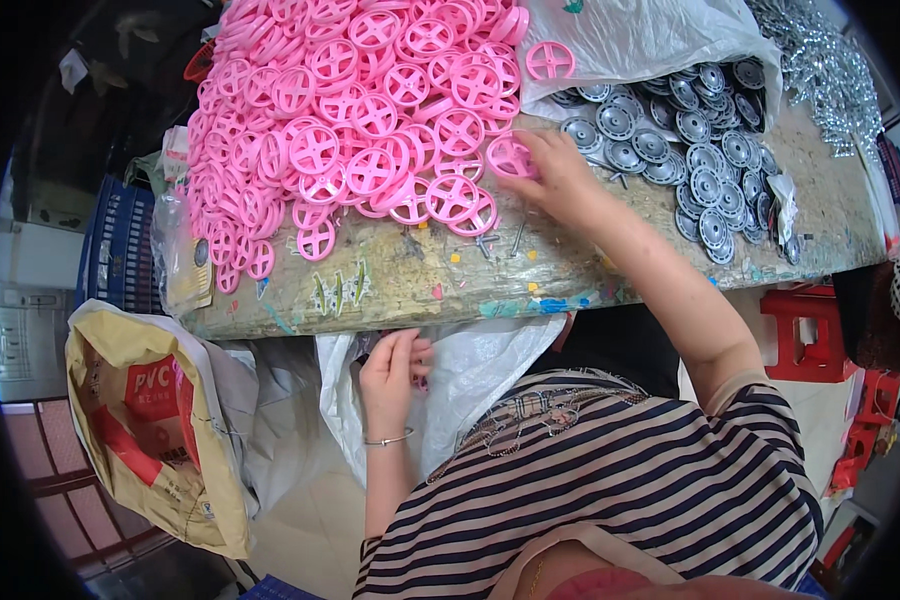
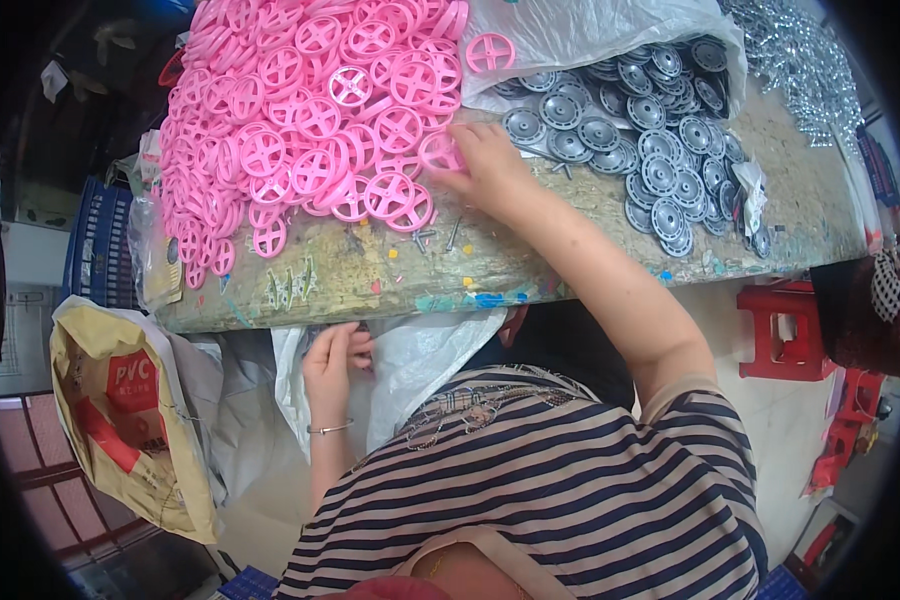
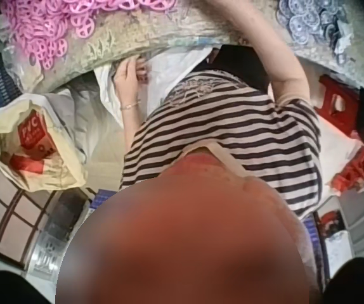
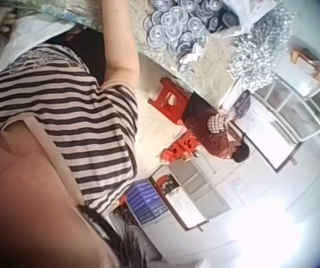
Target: Manually sorting and packaging small pink and silver plastic toy components into plastic bags.
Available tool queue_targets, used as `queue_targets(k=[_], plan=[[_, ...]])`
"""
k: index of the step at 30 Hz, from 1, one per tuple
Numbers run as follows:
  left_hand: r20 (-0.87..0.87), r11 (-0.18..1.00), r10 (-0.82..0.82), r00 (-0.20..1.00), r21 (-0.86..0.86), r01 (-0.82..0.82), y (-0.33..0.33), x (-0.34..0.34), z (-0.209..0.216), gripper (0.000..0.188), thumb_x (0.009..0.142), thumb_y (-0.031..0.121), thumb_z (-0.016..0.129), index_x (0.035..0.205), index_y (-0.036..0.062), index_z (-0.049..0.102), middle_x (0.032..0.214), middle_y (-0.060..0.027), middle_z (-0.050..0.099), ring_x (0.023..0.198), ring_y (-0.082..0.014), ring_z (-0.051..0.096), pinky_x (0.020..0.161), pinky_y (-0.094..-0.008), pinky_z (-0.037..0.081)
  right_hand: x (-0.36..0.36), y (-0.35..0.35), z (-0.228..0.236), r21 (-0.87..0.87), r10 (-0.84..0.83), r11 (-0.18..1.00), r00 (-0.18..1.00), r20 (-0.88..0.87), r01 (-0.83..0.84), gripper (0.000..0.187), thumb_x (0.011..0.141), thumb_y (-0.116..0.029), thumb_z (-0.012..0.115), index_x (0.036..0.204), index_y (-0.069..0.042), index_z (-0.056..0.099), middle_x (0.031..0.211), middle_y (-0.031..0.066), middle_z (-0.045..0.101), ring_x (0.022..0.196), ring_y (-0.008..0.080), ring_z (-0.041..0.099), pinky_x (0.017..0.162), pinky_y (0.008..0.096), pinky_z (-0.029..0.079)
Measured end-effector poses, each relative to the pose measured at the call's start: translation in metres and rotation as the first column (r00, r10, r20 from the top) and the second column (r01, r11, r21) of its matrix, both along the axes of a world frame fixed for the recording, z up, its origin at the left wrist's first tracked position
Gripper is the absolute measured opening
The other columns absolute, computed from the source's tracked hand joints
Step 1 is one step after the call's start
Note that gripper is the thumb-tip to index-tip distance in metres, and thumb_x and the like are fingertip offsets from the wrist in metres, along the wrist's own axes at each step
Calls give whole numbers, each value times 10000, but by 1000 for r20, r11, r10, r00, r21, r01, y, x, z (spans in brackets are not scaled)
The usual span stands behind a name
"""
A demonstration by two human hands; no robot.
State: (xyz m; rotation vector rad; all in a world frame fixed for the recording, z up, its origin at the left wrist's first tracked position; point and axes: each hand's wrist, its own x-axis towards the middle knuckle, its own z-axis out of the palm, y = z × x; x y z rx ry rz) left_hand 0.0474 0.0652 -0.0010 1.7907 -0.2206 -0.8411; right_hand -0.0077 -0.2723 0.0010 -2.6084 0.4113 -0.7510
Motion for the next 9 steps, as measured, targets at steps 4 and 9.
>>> queue_targets(k=[4, 9], plan=[[-37, 869, 6, 999, -494, -23, -71, -17, 7, 359, 997, 166, 440, 1306, -15, 465, 1198, -165, 579, 1056, -221, 609, 819, -308, 543, -32, 60, 33, 115, 262, 955, 960, 102, -273, 671, 701, -293, 785, 1254, -29, 513, 1129, 167, 603, 988, 343, 570, 885, 421, 434], [-305, 823, -216, 928, -567, 5, -115, -14, -5, 551, 980, 217, 501, 1458, 69, 271, 1330, -181, 478, 1139, -301, 558, 906, -385, 521, -56, 60, 43, 365, 335, 893, 930, -154, -261, 703, 705, -325, 787, 1281, -38, 501, 1143, 174, 615, 949, 316, 585, 891, 415, 433]])
